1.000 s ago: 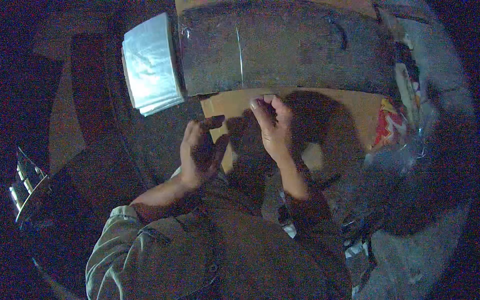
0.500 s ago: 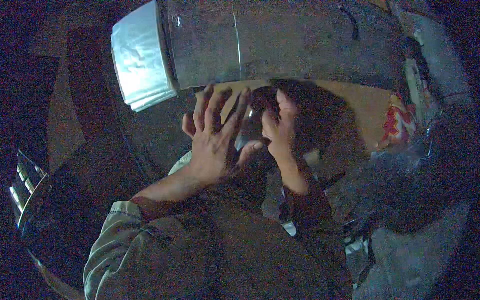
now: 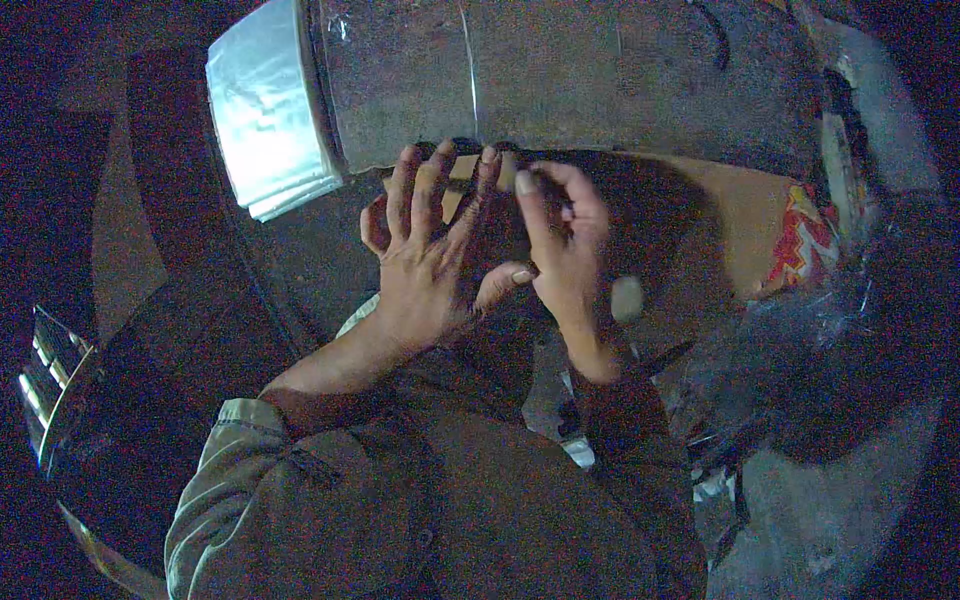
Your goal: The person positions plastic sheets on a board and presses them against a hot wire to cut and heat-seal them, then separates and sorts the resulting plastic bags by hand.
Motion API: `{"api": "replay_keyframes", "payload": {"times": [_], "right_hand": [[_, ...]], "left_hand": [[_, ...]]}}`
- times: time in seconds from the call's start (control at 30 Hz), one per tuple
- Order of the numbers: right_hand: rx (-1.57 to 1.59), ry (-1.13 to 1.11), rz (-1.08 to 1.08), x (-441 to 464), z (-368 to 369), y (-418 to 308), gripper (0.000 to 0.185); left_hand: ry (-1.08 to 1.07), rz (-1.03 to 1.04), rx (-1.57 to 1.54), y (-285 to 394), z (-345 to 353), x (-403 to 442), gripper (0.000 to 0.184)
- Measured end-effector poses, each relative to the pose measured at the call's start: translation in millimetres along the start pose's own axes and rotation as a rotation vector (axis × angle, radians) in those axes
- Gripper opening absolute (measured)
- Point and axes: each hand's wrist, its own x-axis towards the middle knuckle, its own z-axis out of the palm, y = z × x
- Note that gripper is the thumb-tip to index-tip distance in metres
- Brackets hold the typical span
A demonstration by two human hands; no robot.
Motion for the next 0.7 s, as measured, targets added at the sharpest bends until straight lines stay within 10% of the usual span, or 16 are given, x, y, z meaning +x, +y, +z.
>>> {"api": "replay_keyframes", "payload": {"times": [0.3, 0.7], "right_hand": [[-0.5, 0.488, -0.677, 74, -57, -22, 0.036], [-0.978, 0.633, -0.518, 136, -97, -31, 0.039]], "left_hand": [[0.002, -0.005, 0.023, -2, 2, -2, 0.08], [-0.006, -0.008, 0.015, -2, 2, -2, 0.078]]}}
